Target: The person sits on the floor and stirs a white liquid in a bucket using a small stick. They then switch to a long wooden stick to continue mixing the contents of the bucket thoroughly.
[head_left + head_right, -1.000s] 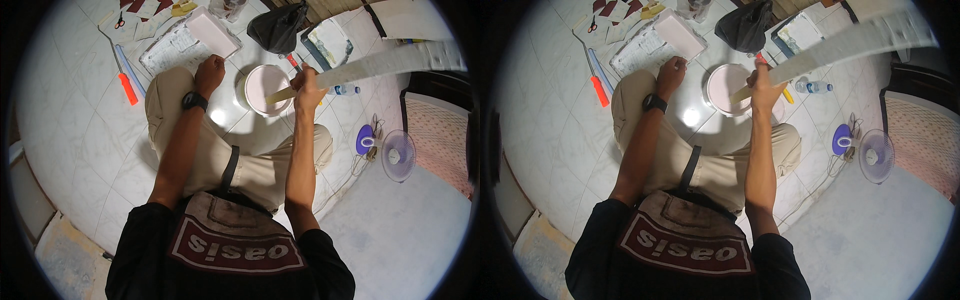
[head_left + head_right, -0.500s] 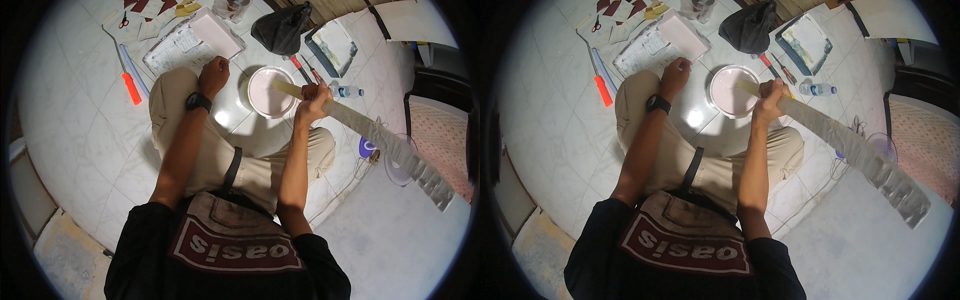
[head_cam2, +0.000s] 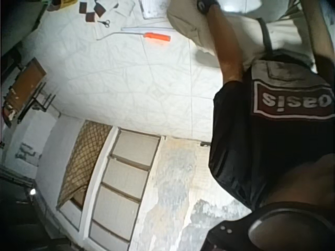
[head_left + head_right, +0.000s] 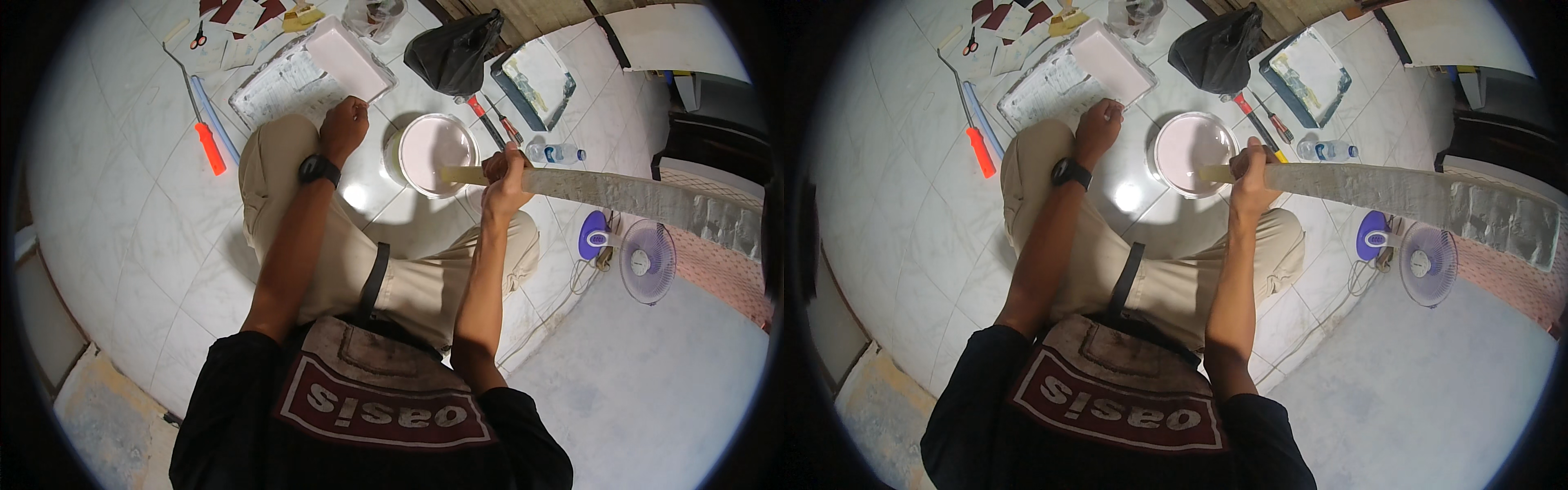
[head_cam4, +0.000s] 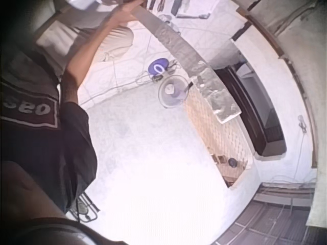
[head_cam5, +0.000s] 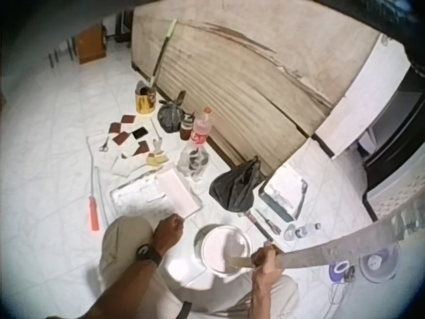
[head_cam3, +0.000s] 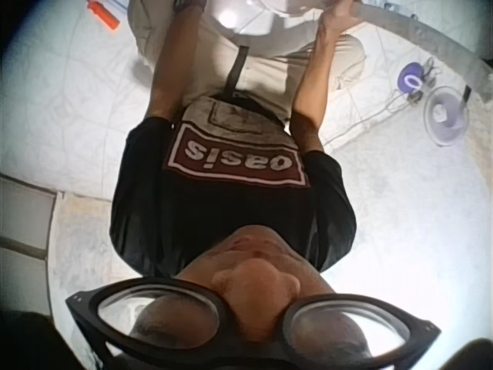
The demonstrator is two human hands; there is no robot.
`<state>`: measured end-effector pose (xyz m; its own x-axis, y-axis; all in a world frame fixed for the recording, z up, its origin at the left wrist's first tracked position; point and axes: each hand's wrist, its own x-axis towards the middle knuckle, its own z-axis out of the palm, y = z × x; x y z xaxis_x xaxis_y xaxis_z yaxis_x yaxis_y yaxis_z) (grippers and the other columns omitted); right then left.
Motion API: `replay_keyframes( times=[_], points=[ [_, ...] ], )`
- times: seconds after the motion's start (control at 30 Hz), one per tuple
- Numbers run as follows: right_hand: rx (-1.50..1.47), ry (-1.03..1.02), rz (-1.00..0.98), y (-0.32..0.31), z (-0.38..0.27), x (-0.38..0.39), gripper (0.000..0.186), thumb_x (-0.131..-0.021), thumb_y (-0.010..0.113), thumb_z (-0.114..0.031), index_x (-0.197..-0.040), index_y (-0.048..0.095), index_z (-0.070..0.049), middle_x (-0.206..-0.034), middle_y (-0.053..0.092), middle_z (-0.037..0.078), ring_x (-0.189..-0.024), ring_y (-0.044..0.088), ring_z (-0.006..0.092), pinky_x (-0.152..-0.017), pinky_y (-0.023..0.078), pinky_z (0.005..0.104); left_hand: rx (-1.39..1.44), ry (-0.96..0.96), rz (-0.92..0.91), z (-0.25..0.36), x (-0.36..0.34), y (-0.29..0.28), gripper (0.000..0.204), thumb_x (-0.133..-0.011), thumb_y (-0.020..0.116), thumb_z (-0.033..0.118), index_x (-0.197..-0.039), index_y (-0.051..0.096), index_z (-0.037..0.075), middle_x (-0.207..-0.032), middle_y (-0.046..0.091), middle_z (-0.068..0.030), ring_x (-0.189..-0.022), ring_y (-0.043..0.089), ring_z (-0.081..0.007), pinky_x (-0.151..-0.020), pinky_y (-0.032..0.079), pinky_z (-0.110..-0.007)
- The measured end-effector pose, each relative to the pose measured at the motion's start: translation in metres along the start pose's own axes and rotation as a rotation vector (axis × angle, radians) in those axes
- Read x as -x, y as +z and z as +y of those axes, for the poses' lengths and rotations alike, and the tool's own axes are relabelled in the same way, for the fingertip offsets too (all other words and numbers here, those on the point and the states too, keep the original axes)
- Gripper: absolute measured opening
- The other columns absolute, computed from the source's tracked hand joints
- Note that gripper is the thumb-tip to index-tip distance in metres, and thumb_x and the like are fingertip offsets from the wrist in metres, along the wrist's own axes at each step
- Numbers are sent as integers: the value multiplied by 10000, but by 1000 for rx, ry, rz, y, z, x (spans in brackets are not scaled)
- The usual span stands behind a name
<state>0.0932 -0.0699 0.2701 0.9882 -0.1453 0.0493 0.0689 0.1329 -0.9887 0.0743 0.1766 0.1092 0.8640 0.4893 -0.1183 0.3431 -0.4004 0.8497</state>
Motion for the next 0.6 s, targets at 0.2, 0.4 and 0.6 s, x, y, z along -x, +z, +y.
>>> replay_keyframes(
  times=[0.2,0.4,0.6],
  points=[
    [-164,4,48,31,5,-7,317,-869,629,-92,-600,464,-67,-510,408,34,-415,348,125,-444,344,297,12,-4,0,2,2,-2,254,-959,510,239,-1001,692,67,-869,734,-88,-871,708,-279,-806,530,-392],
    [-129,-236,194,37,17,-29,307,-895,575,-71,-620,442,-42,-504,418,58,-397,368,140,-423,374,308,23,-13,-12,2,2,0,216,-947,550,231,-1001,692,78,-920,736,-125,-887,705,-322,-794,541,-424],
    [-51,-238,148,6,17,-32,348,-905,544,-77,-608,365,-102,-494,346,2,-402,271,104,-425,289,301,-36,-5,0,2,3,-1,233,-961,537,235,-1018,696,74,-883,737,-86,-855,711,-279,-796,534,-397]
  ],
)
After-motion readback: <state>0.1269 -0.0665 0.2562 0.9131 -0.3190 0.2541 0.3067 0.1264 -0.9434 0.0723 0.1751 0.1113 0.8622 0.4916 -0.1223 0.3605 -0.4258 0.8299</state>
